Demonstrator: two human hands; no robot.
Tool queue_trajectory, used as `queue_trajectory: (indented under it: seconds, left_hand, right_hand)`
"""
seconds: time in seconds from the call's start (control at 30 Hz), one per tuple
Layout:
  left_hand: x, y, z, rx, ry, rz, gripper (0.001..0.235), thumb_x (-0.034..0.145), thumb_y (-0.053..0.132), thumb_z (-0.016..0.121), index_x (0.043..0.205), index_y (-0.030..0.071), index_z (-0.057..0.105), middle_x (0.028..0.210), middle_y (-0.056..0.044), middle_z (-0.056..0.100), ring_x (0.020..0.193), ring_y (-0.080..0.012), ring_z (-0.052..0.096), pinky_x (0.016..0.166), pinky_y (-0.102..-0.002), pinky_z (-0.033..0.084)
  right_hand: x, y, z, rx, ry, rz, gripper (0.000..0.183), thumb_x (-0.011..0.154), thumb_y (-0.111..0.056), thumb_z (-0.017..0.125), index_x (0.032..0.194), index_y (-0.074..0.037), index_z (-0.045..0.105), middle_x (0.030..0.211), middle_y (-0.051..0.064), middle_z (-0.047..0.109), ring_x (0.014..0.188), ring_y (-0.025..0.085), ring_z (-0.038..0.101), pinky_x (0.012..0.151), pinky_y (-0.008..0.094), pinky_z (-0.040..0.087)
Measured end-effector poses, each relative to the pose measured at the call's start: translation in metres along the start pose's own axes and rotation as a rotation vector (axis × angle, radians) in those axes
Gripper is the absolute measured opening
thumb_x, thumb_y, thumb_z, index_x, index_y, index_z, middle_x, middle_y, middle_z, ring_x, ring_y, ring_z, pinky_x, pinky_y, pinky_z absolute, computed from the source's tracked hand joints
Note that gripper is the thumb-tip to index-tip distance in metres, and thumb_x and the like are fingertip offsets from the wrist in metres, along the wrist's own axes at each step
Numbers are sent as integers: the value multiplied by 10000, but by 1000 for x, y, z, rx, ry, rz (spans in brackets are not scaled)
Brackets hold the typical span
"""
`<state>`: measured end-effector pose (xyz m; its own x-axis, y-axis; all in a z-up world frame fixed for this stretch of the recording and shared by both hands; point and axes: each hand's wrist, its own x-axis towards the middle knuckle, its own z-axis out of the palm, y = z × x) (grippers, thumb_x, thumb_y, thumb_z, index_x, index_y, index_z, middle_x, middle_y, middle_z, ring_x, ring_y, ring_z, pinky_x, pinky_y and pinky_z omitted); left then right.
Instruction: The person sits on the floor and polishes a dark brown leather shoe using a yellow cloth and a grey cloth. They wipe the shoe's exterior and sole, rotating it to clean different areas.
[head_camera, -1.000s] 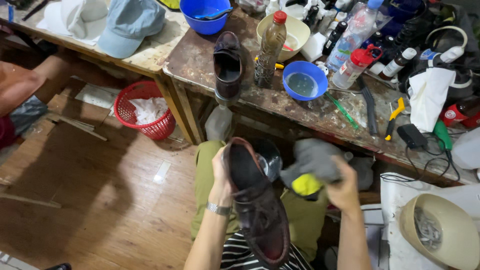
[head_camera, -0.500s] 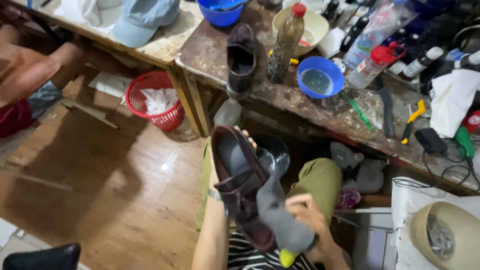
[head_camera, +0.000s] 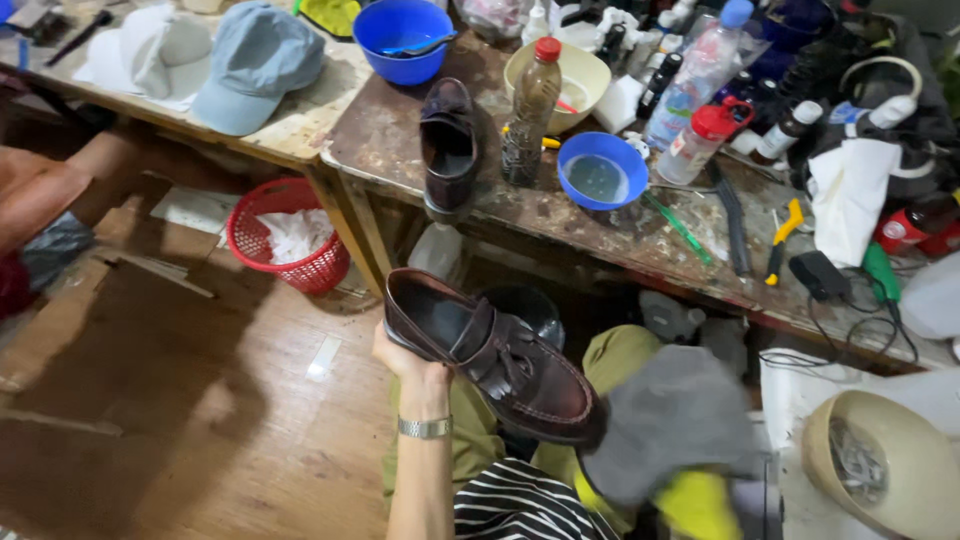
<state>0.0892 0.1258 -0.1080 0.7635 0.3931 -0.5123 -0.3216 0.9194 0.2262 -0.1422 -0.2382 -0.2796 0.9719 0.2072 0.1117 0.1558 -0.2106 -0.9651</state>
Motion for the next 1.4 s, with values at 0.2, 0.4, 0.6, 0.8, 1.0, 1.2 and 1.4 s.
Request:
queue_trajectory:
  seconds: [0.2, 0.4, 0.6, 0.8, 1.0, 1.2, 1.4]
  left_hand:
    - [-74, -6, 54, 89, 172, 68, 274, 941, 380, 496, 889, 152, 637, 916, -74, 666, 882, -240, 623, 833, -359, 520]
    - [-120, -9, 67, 479, -105, 321, 496, 961, 531, 322, 1082, 121, 573, 1100, -74, 646, 1037, -167, 580, 959, -320, 473]
    - [-137, -11, 61, 681, -206, 499, 534, 983, 469, 227, 1229, 88, 507, 1223, -113, 586, 1162, -178, 522, 1037, -298, 403]
    - [-142, -15, 64, 392, -170, 394, 558, 1008, 466, 267, 1121, 45, 616, 1087, -136, 665, 1025, -238, 604, 930, -336, 485]
    - [-139, -5, 71, 247, -92, 340, 553, 1008, 472, 296, 1131, 51, 632, 1110, -126, 661, 1040, -238, 606, 944, -330, 483]
    - [-138, -3, 65, 126, -16, 251, 578, 988, 502, 298, 1168, 44, 601, 1211, -130, 631, 1117, -244, 569, 1028, -336, 437]
    - [-154, -2, 63, 116, -57, 391, 500, 1027, 443, 285, 1146, 56, 578, 1143, -138, 641, 1080, -253, 587, 975, -342, 454]
  right_hand:
    - [126, -95, -11, -18, 255, 102, 666, 574, -310, 894, 1149, -64, 666, 1080, 73, 722, 1008, 154, 653, 856, 323, 517]
    - [135, -103, -18, -31, 392, 19, 320, 728, -252, 784, 949, -47, 677, 865, 81, 699, 824, 184, 662, 784, 341, 478]
    - [144, -177, -27, -155, 368, -186, 482, 808, -120, 613, 1261, 15, 523, 1219, 145, 588, 1132, 197, 565, 1046, 304, 393]
    - [157, -299, -11, -493, 85, -332, 515, 899, -539, 379, 915, -112, 666, 1360, 151, 480, 1300, 376, 373, 1003, 536, 309]
    - [168, -304, 1, -309, 67, -155, 704, 801, -526, 544, 1345, -80, 509, 1487, 169, 397, 1415, 281, 334, 1134, 444, 246]
    - [158, -312, -1, -340, -39, -202, 974, 768, -710, 482, 1455, -43, 306, 1539, 143, 305, 1451, 288, 236, 1127, 450, 236]
    - [192, -189, -21, 200, 56, 152, 1070, 483, -462, 849, 1364, -3, 450, 1380, 135, 552, 1180, 243, 611, 964, 343, 492]
